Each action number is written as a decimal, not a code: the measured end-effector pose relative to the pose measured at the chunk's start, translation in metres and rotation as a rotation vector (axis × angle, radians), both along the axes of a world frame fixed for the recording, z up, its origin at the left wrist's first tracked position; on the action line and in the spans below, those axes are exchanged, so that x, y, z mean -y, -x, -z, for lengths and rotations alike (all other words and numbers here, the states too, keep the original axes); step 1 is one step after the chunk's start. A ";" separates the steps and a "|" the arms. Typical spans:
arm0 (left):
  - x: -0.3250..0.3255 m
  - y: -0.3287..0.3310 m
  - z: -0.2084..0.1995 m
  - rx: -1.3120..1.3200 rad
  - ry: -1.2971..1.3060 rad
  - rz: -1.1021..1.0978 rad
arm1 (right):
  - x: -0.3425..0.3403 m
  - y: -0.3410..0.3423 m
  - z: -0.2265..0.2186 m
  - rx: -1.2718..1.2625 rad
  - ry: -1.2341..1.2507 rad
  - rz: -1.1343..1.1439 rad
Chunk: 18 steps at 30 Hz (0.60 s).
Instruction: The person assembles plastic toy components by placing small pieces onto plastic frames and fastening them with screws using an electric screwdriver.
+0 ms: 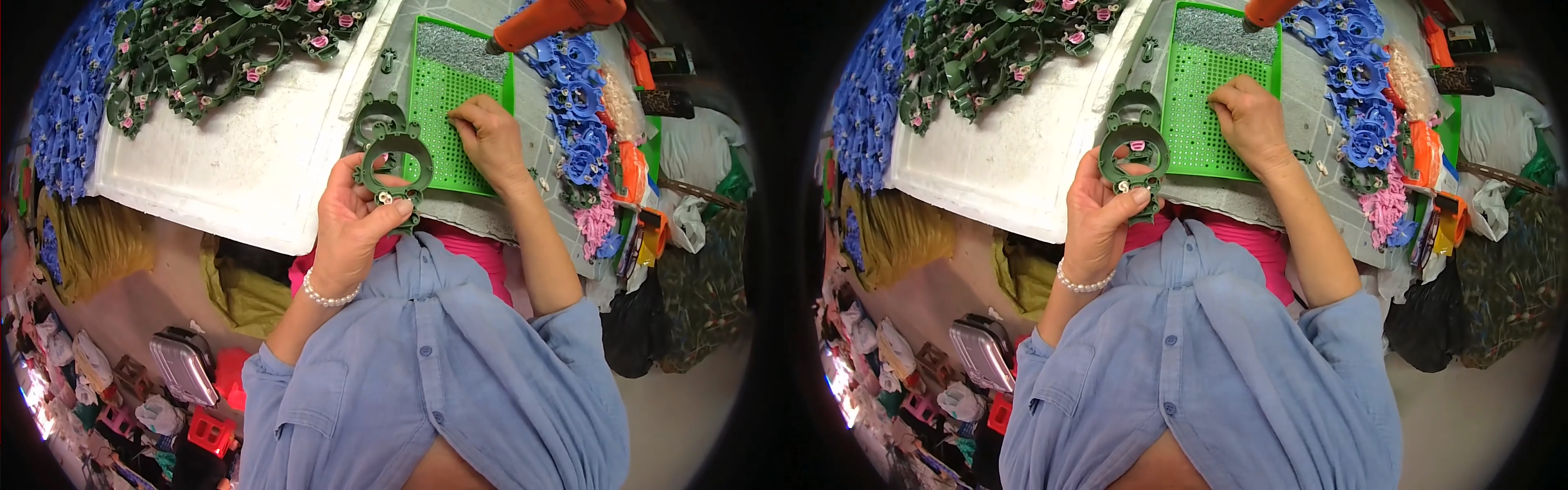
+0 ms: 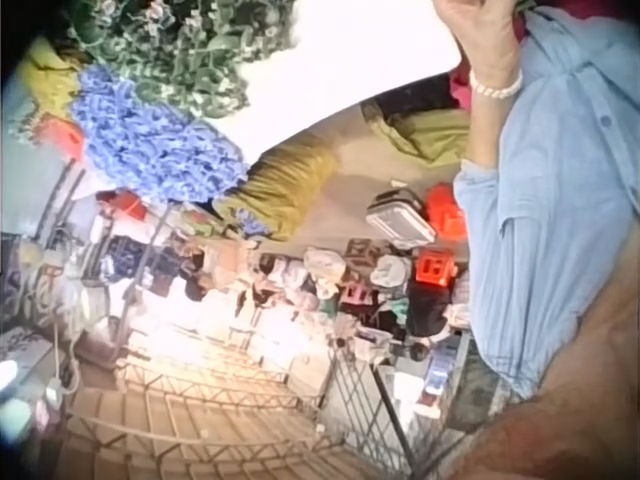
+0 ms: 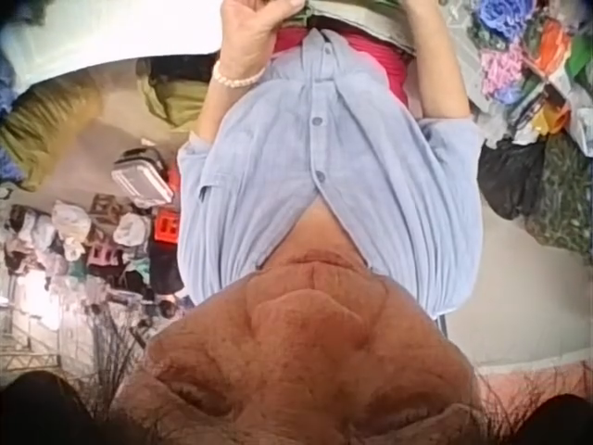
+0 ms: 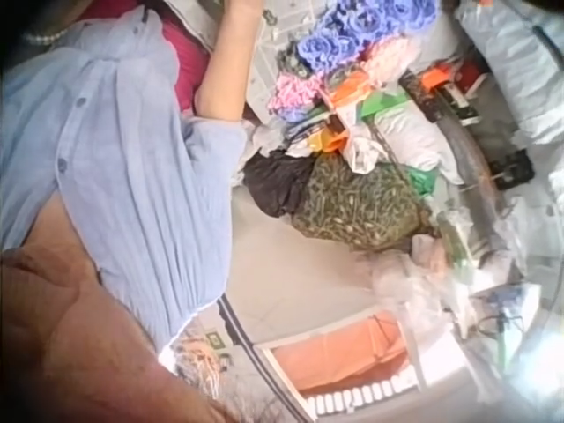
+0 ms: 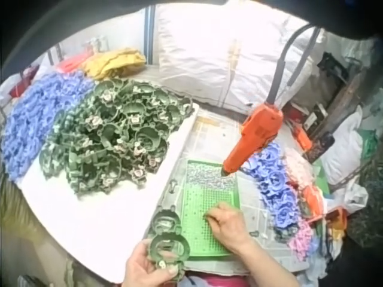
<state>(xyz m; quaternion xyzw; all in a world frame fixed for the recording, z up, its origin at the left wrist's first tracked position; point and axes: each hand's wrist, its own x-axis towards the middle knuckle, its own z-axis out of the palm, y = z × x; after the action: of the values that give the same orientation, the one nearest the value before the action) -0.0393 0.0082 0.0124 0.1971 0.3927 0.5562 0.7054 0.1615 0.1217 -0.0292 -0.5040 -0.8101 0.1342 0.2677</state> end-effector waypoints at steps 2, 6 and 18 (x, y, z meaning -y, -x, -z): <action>0.000 0.000 0.002 -0.003 0.005 -0.006 | 0.001 0.001 0.000 0.012 0.003 -0.006; -0.001 -0.001 0.003 0.012 0.013 -0.031 | 0.006 0.002 -0.005 0.030 -0.018 -0.054; 0.002 -0.001 0.006 0.058 0.004 0.020 | 0.005 0.006 0.001 0.043 -0.098 -0.018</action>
<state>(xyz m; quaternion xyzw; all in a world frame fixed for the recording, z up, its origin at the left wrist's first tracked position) -0.0380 0.0066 0.0061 0.1835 0.3713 0.5539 0.7223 0.1560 0.1172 -0.0300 -0.4858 -0.8258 0.0858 0.2733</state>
